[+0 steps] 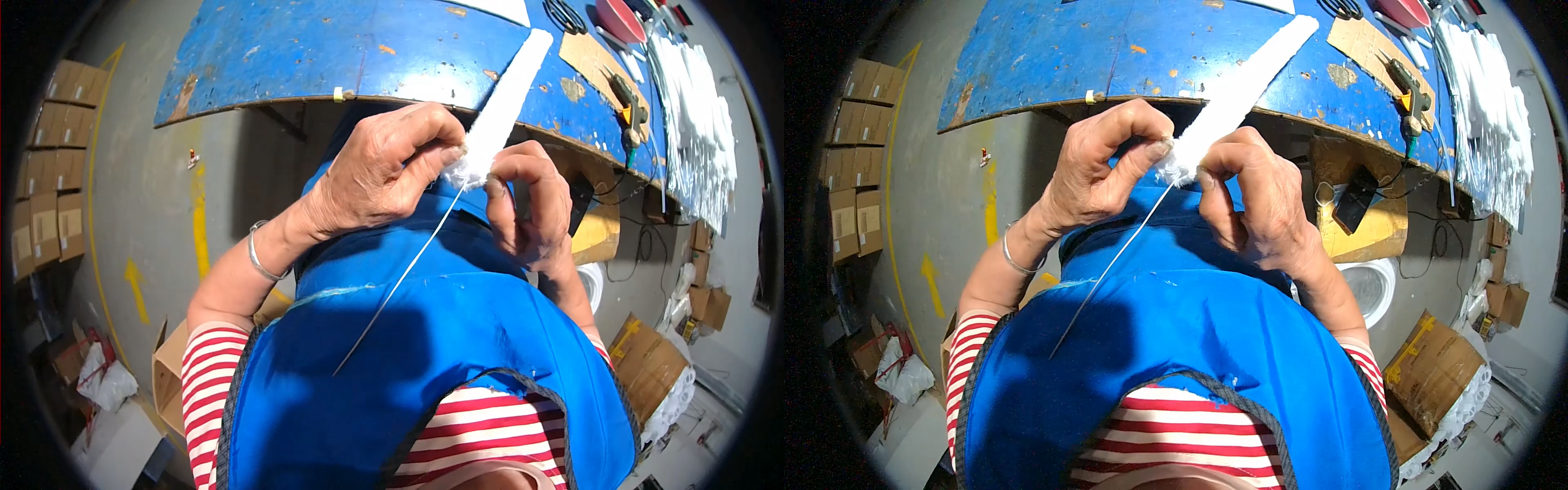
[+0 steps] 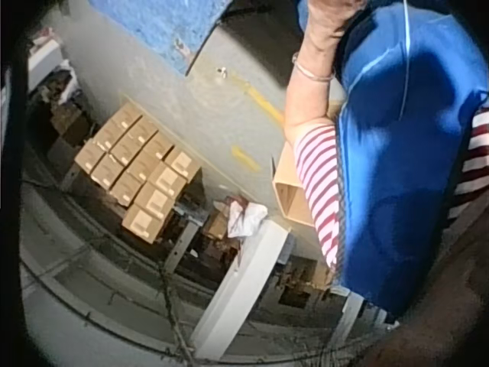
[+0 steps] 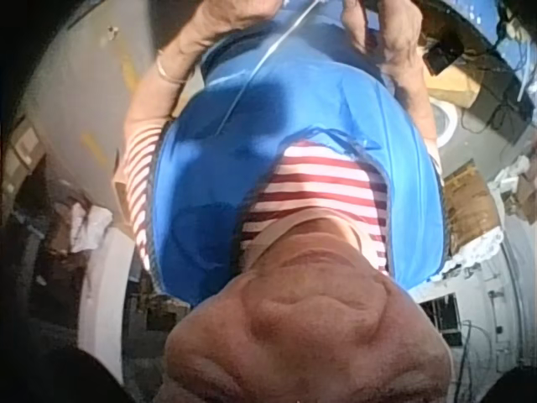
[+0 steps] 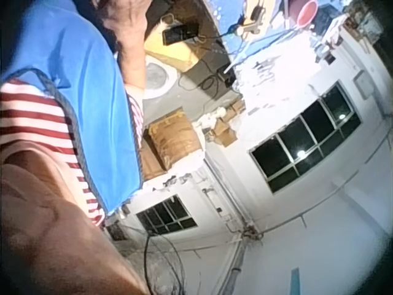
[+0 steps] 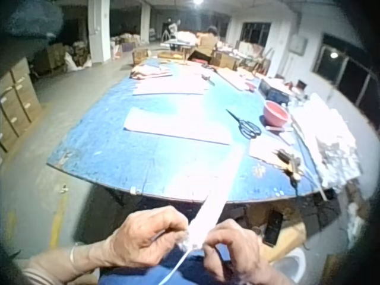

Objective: Applying hot glue to white foam strips and wrapping them together on a workbench.

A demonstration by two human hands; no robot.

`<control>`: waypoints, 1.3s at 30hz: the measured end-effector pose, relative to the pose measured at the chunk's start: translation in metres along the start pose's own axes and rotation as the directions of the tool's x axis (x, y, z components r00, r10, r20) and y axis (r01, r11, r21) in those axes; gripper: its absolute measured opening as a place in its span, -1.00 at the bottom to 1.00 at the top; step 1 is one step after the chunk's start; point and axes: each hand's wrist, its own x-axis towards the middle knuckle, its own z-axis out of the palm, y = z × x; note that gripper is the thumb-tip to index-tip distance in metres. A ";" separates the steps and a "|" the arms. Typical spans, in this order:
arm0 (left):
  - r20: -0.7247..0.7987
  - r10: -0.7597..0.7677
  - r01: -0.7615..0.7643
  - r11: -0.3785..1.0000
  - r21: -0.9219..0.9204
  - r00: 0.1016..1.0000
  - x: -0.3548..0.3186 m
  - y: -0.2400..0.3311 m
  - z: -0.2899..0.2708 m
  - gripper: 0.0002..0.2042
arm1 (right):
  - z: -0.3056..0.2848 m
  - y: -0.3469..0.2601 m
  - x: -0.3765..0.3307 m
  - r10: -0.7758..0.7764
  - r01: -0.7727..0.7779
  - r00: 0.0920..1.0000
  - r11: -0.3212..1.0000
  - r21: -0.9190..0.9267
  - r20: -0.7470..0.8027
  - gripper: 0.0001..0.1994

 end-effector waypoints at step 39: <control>0.253 -0.456 0.521 0.735 -0.434 0.853 0.027 0.019 0.002 -0.67 | 0.004 0.017 0.018 0.692 -0.515 0.697 0.300 0.803 0.188 -0.58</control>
